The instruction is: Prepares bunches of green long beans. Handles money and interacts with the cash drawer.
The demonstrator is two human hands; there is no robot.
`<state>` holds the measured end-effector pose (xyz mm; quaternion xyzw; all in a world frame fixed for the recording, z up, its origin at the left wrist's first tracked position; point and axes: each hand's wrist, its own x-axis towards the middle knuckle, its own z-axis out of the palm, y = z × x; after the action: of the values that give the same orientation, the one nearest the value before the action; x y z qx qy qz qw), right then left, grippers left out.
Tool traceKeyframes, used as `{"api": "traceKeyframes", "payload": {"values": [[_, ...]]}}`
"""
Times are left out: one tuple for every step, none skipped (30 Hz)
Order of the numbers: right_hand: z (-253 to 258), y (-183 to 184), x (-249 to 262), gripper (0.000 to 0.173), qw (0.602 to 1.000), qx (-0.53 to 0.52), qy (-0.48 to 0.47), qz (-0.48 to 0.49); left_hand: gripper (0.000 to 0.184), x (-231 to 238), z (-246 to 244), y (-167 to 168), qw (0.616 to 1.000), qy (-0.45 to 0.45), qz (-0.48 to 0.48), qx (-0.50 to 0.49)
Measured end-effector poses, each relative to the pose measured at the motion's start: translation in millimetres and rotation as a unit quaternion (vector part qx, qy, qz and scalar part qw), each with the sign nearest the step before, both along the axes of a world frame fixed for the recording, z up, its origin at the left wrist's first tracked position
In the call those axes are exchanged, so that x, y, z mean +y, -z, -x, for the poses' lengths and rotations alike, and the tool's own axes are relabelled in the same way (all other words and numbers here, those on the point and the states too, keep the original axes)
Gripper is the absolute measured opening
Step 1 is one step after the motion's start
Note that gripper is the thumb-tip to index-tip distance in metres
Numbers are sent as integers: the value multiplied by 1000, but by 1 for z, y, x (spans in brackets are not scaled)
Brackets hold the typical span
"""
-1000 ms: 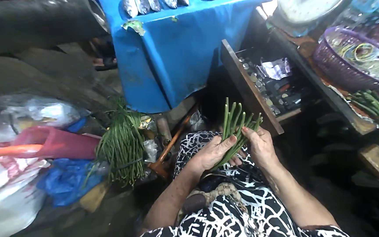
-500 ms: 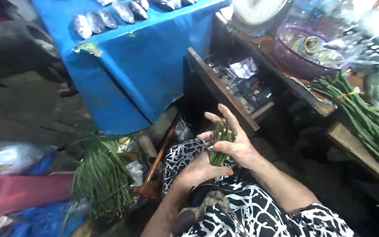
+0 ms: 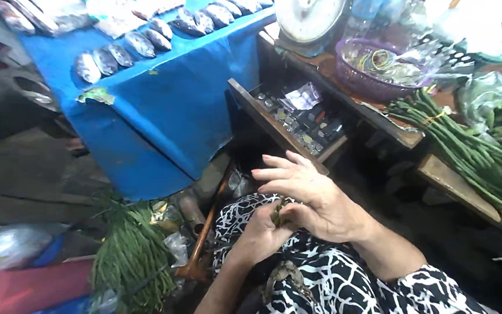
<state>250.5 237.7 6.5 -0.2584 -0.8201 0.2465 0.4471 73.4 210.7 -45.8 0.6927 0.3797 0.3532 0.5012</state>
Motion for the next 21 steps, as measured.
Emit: {"api": "traceKeyframes", "payload": {"values": [[1, 0, -1, 44, 1000, -13, 4, -15, 14, -1, 0, -4, 1000, 6, -20, 14], [6, 3, -2, 38, 999, -45, -3, -19, 16, -4, 0, -10, 998, 2, -37, 48], [12, 7, -3, 33, 997, -79, -17, -13, 20, -7, 0, -18, 995, -9, -32, 93], [16, 10, -3, 32, 995, -95, -32, -10, 22, -10, -1, -24, 992, -21, -18, 122], [15, 8, -2, 32, 995, -95, -38, -12, 18, -9, -2, -25, 994, -34, -9, 103], [12, 3, -2, 33, 997, -73, -30, -22, 11, -7, -2, -20, 998, -43, -19, 36], [8, -4, -1, 35, 998, -42, -18, -34, 6, -3, -1, -13, 998, -28, -32, -43], [5, -9, -1, 40, 999, -24, -7, -44, 6, 0, 0, -8, 994, -6, -38, -102], [5, -11, -1, 49, 998, -29, 1, -49, 8, 2, 1, -8, 991, 8, -39, -129], [8, -8, -3, 58, 998, -49, 0, -45, 12, 0, 3, -15, 991, 5, -23, -131], [14, -1, -4, 67, 996, -80, -12, -28, 13, -4, 6, -25, 993, -12, 10, -116], [19, 5, -6, 75, 995, -98, -34, -8, 14, -9, 5, -39, 995, -45, 57, -75], [21, 9, -5, 80, 993, -107, -55, 16, 17, -10, 3, -46, 994, -63, 70, -49], [21, 10, -3, 82, 992, -95, -71, 37, 24, -8, 6, -36, 995, -56, 49, -70], [21, 12, 1, 83, 993, -57, -83, 62, 27, -4, 7, -26, 993, -58, 23, -105], [24, 15, 4, 84, 993, -6, -84, 86, 25, 1, 8, -17, 989, -64, -12, -131], [27, 20, 7, 85, 989, 36, -82, 113, 20, 6, 8, -11, 983, -70, -40, -166], [31, 27, 10, 87, 982, 62, -92, 151, 13, 13, 9, -9, 972, -86, -62, -208], [35, 35, 12, 87, 970, 78, -122, 198, 11, 18, 11, -11, 958, -99, -64, -260], [38, 44, 11, 84, 951, 82, -164, 249, 14, 22, 15, -17, 943, -101, -54, -313], [41, 50, 9, 73, 928, 68, -205, 305, 19, 26, 20, -24, 927, -93, -47, -359]]}}
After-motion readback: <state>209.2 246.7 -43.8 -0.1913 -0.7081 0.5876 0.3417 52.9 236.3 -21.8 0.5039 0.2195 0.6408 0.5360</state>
